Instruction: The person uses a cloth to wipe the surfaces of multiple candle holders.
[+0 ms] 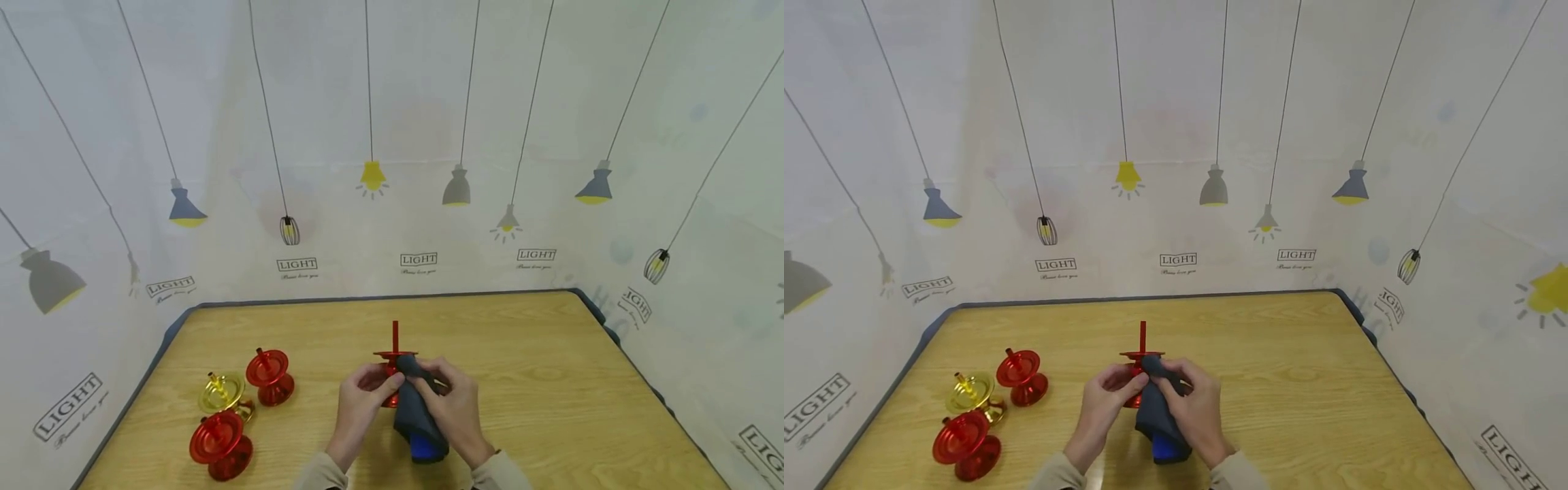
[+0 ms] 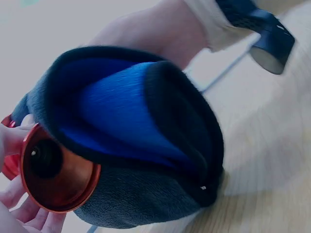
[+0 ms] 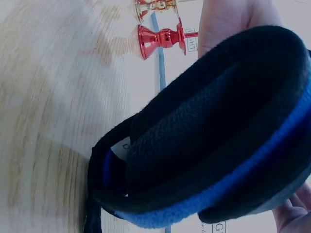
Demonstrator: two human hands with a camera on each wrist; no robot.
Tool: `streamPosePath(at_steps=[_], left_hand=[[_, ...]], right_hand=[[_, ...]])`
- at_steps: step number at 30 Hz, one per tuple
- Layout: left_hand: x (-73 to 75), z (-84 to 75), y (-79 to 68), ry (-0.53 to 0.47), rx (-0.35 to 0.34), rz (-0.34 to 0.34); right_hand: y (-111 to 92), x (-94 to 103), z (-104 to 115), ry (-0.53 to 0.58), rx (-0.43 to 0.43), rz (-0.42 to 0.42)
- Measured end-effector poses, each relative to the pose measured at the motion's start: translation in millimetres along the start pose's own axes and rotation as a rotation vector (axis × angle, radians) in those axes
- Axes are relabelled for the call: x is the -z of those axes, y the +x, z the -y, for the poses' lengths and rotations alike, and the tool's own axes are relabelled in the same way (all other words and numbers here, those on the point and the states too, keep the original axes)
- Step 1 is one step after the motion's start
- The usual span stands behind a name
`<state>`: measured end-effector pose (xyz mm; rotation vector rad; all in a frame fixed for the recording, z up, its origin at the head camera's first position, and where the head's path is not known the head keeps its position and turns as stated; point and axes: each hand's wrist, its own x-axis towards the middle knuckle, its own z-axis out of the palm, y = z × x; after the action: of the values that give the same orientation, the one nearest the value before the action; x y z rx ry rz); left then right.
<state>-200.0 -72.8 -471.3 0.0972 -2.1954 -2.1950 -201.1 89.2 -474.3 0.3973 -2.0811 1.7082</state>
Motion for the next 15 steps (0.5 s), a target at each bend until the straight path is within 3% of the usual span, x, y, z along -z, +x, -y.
streamPosePath(at_steps=[5, 12, 15], left_hand=[[4.2, 0.4, 2.2, -0.004, 0.070, 0.030], [5.4, 0.8, 3.6, -0.234, 0.127, 0.164], [4.5, 1.2, 2.2, -0.206, 0.128, 0.162]], right_hand=[[-2.1, 2.8, 1.8, 0.059, -0.052, -0.007], [-1.3, 7.5, 1.1, 0.128, -0.189, 0.008], [-2.0, 8.9, -0.4, 0.123, -0.207, 0.009]])
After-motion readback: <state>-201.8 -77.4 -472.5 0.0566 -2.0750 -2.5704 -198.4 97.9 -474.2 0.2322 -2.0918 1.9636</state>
